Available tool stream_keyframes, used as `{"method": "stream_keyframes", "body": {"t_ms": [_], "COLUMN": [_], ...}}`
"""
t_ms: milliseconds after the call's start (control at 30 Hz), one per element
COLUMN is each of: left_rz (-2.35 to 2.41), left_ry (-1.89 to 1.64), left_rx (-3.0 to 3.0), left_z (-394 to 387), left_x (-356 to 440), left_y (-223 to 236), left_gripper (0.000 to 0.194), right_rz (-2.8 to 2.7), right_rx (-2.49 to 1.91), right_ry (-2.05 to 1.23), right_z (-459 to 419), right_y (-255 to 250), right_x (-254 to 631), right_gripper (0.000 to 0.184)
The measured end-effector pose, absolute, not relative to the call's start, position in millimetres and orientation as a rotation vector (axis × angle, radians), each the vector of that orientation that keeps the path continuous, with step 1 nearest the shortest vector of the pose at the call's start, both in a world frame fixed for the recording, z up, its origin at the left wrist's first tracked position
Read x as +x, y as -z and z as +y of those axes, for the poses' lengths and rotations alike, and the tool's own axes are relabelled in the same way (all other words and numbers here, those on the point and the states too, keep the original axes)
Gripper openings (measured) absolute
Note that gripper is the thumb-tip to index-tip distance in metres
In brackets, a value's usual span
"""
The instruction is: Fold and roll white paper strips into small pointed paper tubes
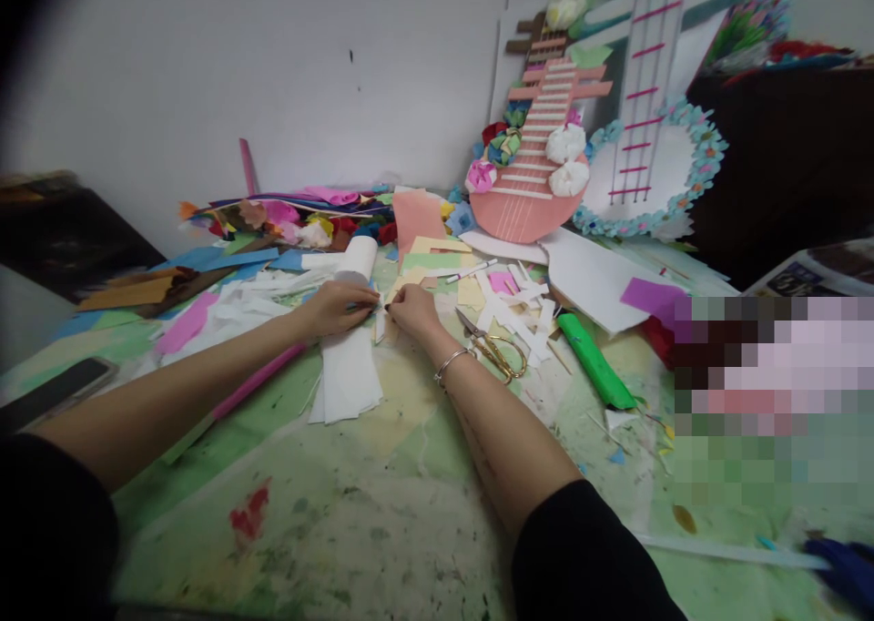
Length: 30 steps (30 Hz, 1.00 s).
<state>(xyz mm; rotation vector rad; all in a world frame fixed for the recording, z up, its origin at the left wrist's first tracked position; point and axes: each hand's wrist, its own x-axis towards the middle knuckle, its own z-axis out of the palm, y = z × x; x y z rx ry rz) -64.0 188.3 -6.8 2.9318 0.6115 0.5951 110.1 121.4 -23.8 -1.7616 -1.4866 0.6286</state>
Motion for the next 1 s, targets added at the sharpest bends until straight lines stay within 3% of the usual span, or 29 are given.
{"method": "stream_keyframes", "body": {"t_ms": [167, 400, 633, 800, 1000], "left_rz": [0.677, 1.191, 1.124, 1.403, 1.480], "left_ry": [-0.655, -0.978, -0.810, -0.570, -0.596], "left_rx": [2.932, 2.749, 2.678, 2.537, 2.377], "left_z": [181.6, 167.8, 121.2, 104.2, 113.4], "left_x": [-76.7, -119.8, -116.1, -109.8, -119.5], "left_y": [10.8, 10.0, 9.3, 9.9, 12.1], "left_gripper": [0.027, 0.031, 0.031, 0.049, 0.034], "right_rz": [-1.465, -1.452, -1.408, -1.324, -1.256], "right_rx": [-1.754, -1.734, -1.668, -1.542, -1.300], "right_ry": [-0.635, -0.661, -0.650, -0.566, -0.578], "right_z": [120.4, 118.3, 114.8, 100.1, 65.2], "right_y": [25.1, 22.0, 20.3, -16.4, -70.9], "right_x": [111.4, 110.2, 111.4, 113.3, 102.1], "right_gripper": [0.008, 0.012, 0.012, 0.011, 0.007]}}
